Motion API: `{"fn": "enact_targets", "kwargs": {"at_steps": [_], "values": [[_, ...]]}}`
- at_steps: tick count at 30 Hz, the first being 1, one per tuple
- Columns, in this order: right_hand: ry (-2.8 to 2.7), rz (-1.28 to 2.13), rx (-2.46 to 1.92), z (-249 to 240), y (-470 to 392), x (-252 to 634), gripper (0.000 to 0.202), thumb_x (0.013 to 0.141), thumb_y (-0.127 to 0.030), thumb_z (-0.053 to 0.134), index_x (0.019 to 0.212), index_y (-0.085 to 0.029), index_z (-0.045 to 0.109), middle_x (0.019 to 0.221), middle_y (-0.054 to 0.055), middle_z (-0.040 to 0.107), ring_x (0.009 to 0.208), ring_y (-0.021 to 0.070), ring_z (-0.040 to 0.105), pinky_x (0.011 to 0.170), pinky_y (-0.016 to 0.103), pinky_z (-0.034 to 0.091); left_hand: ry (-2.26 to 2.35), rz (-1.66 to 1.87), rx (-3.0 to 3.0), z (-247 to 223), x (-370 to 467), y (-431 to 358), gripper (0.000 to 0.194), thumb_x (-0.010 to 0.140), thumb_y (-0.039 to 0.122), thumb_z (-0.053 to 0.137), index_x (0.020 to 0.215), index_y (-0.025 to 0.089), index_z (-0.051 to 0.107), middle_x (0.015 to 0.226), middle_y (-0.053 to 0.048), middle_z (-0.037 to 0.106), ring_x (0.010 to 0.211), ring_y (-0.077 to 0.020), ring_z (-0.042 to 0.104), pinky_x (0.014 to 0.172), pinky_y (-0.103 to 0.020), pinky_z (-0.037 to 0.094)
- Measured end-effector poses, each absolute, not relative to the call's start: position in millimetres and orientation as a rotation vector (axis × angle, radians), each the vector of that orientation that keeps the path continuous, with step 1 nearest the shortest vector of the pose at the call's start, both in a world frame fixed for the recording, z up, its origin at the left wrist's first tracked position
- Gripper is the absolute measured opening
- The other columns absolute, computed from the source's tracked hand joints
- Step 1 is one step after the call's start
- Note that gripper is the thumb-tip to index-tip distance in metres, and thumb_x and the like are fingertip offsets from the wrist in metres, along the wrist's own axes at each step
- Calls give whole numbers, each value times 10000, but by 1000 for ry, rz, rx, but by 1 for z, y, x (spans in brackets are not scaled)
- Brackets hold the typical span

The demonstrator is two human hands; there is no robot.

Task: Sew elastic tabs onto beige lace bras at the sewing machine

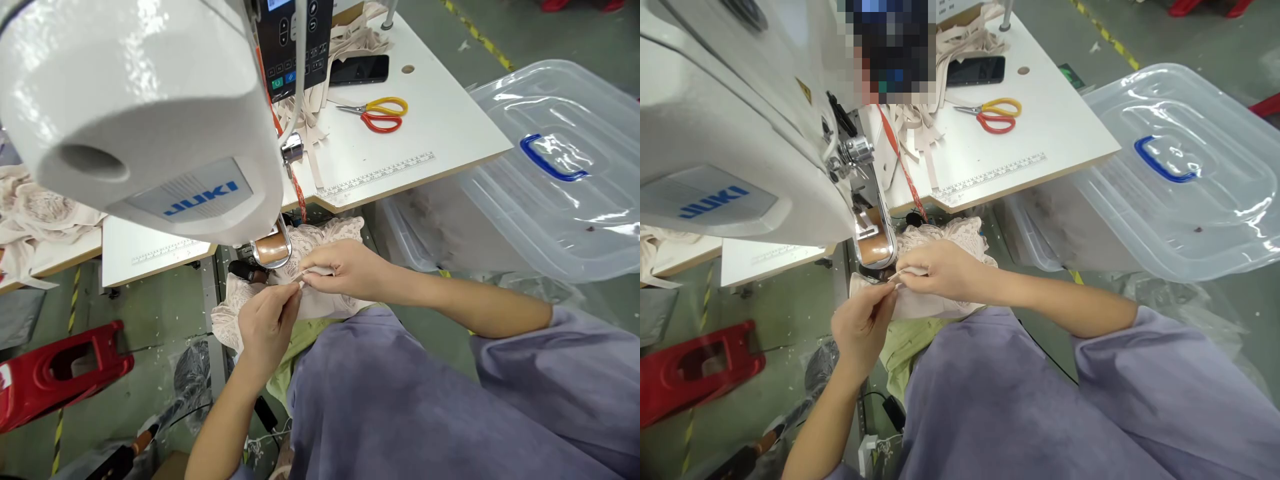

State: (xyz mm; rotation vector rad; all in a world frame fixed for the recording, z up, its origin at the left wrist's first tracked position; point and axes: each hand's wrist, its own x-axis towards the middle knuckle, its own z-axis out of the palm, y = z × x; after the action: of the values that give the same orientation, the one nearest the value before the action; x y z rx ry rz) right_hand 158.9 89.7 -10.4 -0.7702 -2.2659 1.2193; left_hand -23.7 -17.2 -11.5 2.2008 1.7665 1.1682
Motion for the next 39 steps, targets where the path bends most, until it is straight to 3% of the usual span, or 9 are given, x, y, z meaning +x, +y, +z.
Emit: {"fn": "enact_targets", "kwargs": {"at_steps": [6,10,15,20,24,28,32,35,39], "values": [[-2233,1546,-801,-2,93,159,162,887,-217,584,866,-185,742,779,-25,718,717,109,608,652,220,382,1764,1111,2154,-10,-28,-16,77,947,213,646,925,195,717,769,-8,769,587,-96,668,515,-191,454],[-2250,1590,-768,-4,96,160,169,881,-221,602,926,-193,762,866,-8,760,781,133,658,681,229,409,1766,1061,2062,-10,-30,-14,57,936,208,657,921,200,711,699,24,733,570,-88,646,513,-185,430],[-2336,1535,-747,-3,96,161,192,889,-211,592,971,-190,765,827,-7,746,725,129,638,629,236,385,1726,831,1977,-2,-35,-8,199,959,193,616,1141,181,695,834,-3,768,658,-118,676,565,-207,455],[-2359,1488,-740,-3,94,160,167,924,-245,604,979,-200,755,872,-3,755,775,136,659,666,241,402,1670,637,2045,4,-37,-2,167,992,218,549,947,187,707,745,2,724,620,-128,636,533,-224,395],[-2331,1193,-708,-9,90,157,176,967,-249,568,1005,-201,733,921,27,726,840,149,638,730,255,413,1841,700,2119,-1,-32,-1,209,1001,251,510,881,177,665,704,-14,675,594,-145,587,517,-252,337],[-2343,946,-599,-9,102,145,206,950,-234,540,891,-167,726,838,47,631,794,156,567,698,271,387,1797,834,1897,-5,-33,2,183,1004,265,516,904,203,657,752,11,693,615,-116,598,564,-216,401],[-2418,1118,-657,4,129,127,138,873,-237,598,817,-176,708,797,12,618,711,126,521,632,265,331,2009,916,2000,-14,-50,8,146,984,326,591,991,210,679,660,40,647,570,-107,581,543,-218,368],[-2500,1119,-760,16,140,115,179,839,-200,579,665,-174,612,694,-10,569,638,110,457,607,279,286,1956,920,2496,-24,-67,14,175,971,234,593,1111,223,697,583,52,586,517,-104,534,527,-255,313],[-2584,1045,-830,25,142,108,291,821,-191,555,551,-177,448,571,-24,429,545,99,328,562,305,222,1710,894,2846,-28,-84,20,372,938,97,542,1281,200,639,638,35,606,553,-116,530,551,-269,334]]}}
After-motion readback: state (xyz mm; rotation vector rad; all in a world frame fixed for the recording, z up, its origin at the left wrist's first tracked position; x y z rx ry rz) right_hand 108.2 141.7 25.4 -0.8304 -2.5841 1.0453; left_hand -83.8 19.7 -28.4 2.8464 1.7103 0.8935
